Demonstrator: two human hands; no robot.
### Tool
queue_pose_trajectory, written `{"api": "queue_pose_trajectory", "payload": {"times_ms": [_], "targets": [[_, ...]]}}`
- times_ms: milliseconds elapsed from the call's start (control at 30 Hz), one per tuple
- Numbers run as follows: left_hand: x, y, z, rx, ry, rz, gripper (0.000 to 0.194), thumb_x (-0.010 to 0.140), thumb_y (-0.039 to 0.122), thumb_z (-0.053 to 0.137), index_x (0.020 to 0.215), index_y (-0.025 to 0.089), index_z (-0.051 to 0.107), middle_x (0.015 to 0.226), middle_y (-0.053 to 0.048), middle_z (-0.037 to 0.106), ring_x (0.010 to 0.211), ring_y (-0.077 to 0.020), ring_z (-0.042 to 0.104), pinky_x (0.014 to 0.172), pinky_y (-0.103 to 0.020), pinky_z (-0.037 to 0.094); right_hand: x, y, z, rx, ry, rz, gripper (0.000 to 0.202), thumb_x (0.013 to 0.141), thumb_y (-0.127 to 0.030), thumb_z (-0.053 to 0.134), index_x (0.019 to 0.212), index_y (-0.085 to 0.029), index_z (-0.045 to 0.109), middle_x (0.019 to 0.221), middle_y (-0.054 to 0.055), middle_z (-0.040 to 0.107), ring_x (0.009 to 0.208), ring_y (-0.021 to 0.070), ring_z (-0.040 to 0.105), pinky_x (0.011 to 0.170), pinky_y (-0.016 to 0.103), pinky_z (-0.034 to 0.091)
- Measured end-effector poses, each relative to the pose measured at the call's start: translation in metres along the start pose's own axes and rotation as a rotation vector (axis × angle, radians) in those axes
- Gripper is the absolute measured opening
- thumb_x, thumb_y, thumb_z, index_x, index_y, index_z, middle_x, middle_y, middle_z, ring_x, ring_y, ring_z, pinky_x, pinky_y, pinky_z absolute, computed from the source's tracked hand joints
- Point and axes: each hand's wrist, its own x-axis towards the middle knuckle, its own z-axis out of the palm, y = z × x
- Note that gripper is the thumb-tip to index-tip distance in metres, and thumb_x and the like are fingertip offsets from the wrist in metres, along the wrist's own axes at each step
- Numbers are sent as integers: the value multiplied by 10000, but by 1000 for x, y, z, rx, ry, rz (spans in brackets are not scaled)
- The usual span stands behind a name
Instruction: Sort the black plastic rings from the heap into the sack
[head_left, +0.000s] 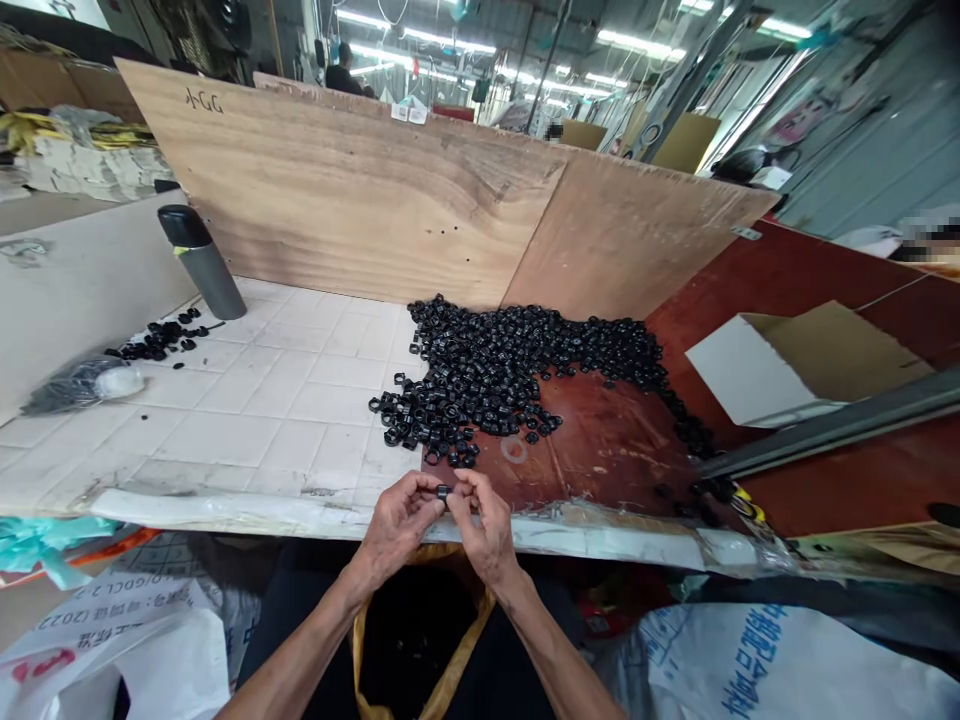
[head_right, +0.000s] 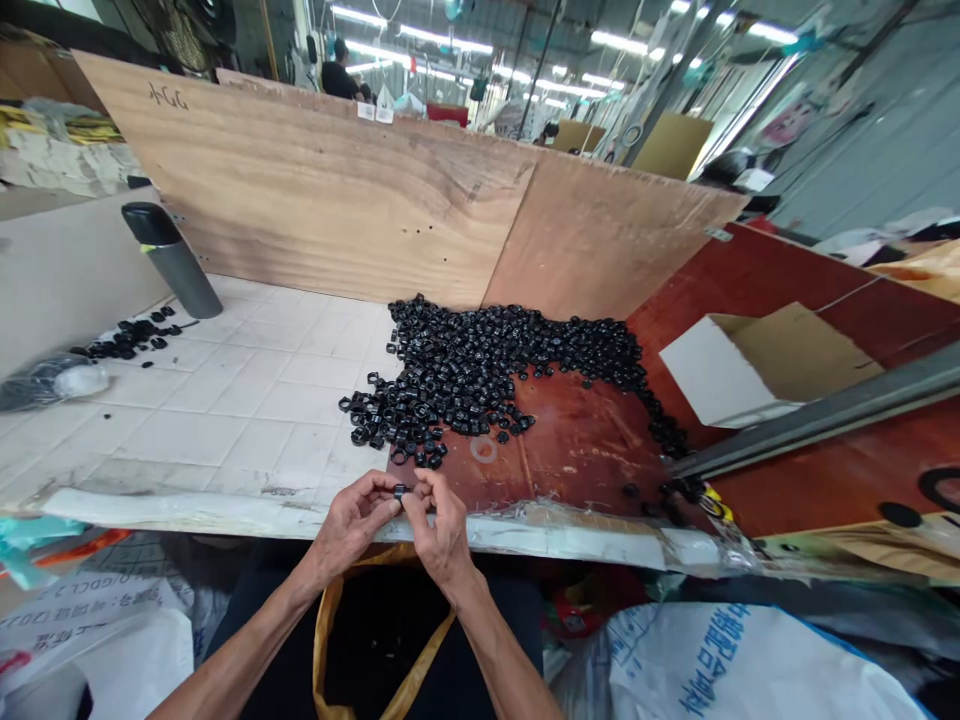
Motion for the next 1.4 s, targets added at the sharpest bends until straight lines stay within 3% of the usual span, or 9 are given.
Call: {"api": "queue_pose_trajectory", "payload": {"times_ms": [400, 533, 667, 933, 1000, 1067, 1200, 1300, 1400], "targets": [[-36, 6, 1, -216, 16, -133, 360, 865, 409, 738, 1100, 157, 631, 886, -46, 700, 754, -157, 676, 774, -308, 580, -26, -33, 4, 234, -82, 255, 186, 950, -369, 603, 1013, -203, 653, 747, 5, 664, 613, 149, 611, 603, 254, 484], [-41, -1, 3, 185, 24, 148, 184, 955, 276, 604, 1114, 191, 638, 1018, -69, 698, 881, -185, 697, 828, -335, 597, -29, -42, 5, 400, -69, 532, 283, 927, -468, 619, 840, -199, 601, 512, -72, 482, 456, 101, 434, 492, 229, 361], [-44, -15, -2, 632, -64, 538, 361, 972, 82, 466, 1299, 209, 552, 1220, -120, 659, 1133, -216, 666, 976, -382, 582, -28, -45, 2, 717, -94, 830, 429, 797, -534, 736, 667, -202, 497, 503, -93, 409, 399, 45, 267, 409, 211, 214], [-48, -18, -22, 906, -385, 877, 517, 972, 36, 383, 1474, 154, 426, 1281, -183, 661, 1180, -269, 664, 947, -398, 605, -31, -48, -20, 843, -309, 1279, 169, 788, -212, 669, 735, -189, 511, 533, -98, 444, 385, 21, 198, 418, 178, 171], [-50, -9, -22, 857, -468, 763, 481, 967, 56, 417, 1420, 196, 499, 1263, -156, 675, 1168, -262, 669, 957, -375, 591, -32, -43, -25, 619, -388, 1142, 179, 815, -252, 639, 696, -199, 517, 523, -83, 456, 376, 42, 236, 417, 196, 206], [-50, 1, -18, 816, -481, 569, 390, 946, 120, 529, 1312, 242, 586, 1187, -115, 694, 1087, -253, 689, 919, -344, 586, -25, -34, -30, 271, -312, 798, 213, 839, -317, 640, 680, -205, 554, 539, -47, 510, 415, 93, 387, 451, 232, 317], [-25, 8, -9, 811, -116, 329, 176, 907, 318, 678, 1052, 228, 632, 898, -35, 646, 753, -199, 660, 732, -319, 557, 7, -5, -26, -242, -2, 128, 100, 863, -263, 643, 936, -198, 662, 857, 54, 657, 760, 209, 636, 715, 311, 508], [12, 1, -3, 918, 240, 268, 105, 942, 284, 618, 1004, 199, 610, 919, -40, 613, 681, -173, 622, 701, -319, 526, 26, 13, -11, -458, -37, -5, 185, 869, -217, 654, 1053, -196, 656, 1047, 95, 644, 869, 230, 655, 755, 316, 525], [41, -6, 2, 1111, 252, 180, 143, 909, 233, 642, 1039, 177, 627, 1037, -90, 632, 771, -215, 662, 682, -326, 514, 30, 21, 1, -607, -70, 17, 173, 891, -192, 634, 1064, -199, 652, 1063, 100, 630, 844, 226, 653, 703, 298, 516]]}}
